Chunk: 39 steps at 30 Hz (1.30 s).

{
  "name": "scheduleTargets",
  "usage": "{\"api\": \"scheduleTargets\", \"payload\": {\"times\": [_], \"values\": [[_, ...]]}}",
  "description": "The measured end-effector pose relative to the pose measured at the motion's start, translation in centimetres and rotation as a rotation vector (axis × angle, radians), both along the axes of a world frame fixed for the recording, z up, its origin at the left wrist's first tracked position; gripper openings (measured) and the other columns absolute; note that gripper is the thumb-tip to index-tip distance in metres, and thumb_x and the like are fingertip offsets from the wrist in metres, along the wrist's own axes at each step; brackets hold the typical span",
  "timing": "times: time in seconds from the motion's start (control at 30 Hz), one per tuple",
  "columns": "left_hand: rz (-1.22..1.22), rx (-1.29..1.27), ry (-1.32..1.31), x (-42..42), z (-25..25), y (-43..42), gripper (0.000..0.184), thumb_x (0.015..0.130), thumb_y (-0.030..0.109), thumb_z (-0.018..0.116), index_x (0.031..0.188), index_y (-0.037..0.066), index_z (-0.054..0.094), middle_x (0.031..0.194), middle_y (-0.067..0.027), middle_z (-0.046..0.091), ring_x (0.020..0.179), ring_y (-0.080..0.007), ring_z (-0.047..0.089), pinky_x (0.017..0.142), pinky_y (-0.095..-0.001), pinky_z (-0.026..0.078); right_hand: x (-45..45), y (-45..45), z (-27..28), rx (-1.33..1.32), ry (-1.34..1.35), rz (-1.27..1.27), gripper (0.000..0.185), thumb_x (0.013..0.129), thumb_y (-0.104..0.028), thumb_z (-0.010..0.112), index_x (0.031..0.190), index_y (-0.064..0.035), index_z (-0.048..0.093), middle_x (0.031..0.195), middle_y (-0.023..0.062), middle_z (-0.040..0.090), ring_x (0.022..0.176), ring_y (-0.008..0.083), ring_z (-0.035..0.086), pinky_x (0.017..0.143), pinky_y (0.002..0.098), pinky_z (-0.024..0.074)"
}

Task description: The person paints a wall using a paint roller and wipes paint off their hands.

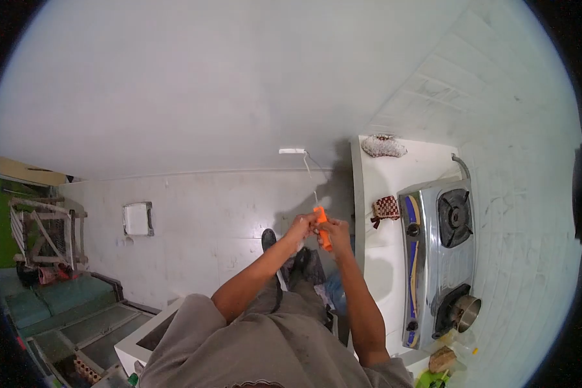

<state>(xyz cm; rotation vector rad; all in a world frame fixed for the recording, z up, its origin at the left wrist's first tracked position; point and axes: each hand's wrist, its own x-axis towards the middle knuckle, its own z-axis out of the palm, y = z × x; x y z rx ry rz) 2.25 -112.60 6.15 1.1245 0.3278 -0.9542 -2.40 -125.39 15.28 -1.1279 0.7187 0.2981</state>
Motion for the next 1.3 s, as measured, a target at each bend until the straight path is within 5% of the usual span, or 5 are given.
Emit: {"api": "scheduleTargets", "payload": {"times": [0.27,0.73,1.0,1.3], "values": [[0.083,-0.221,-0.030,-6.0,12.1,-1.5,0.032,0.097,0.036,0.065,0.092,0.004,0.069,0.082,-0.0020,0.068,0.074,-0.0118,0.064,0.073,-0.0280,0.051,-6.0,-1.7,11.7,-0.024,0.008,0.040,0.015,0.087,-0.008,0.061,0.097,0.0033,0.062,0.069,0.0061,0.059,0.041,0.0117,0.050,0.033,0.0258,0.0356],[-0.065,-0.245,-0.148,-12.1,23.8,-6.2,0.038,0.094,0.037,0.068,0.099,-0.001,0.070,0.086,-0.0056,0.069,0.077,-0.0127,0.065,0.075,-0.0292,0.052,-14.1,-7.2,20.9,0.004,-0.087,0.009,0.024,0.086,-0.011,0.064,0.103,0.0062,0.062,0.070,0.0055,0.059,0.041,0.0113,0.051,0.033,0.0253,0.0381],[-0.035,-0.290,-0.232,-10.9,21.5,-9.0,0.033,0.097,0.033,0.063,0.102,0.000,0.068,0.085,-0.0036,0.068,0.074,-0.0124,0.064,0.076,-0.0298,0.052,-12.5,-9.6,20.4,0.024,-0.163,0.033,0.025,0.085,-0.012,0.065,0.102,0.0057,0.062,0.069,0.0056,0.060,0.041,0.0115,0.052,0.033,0.0267,0.0391],[0.042,-0.185,-0.034,-5.8,12.5,-9.5,0.028,0.099,0.032,0.059,0.101,0.005,0.067,0.089,-0.0014,0.065,0.078,-0.0113,0.060,0.073,-0.0275,0.048,-6.2,-9.1,10.9,0.029,-0.077,0.011,0.017,0.086,-0.009,0.066,0.097,0.0034,0.065,0.068,0.0049,0.059,0.041,0.0091,0.050,0.032,0.0222,0.0353]]}}
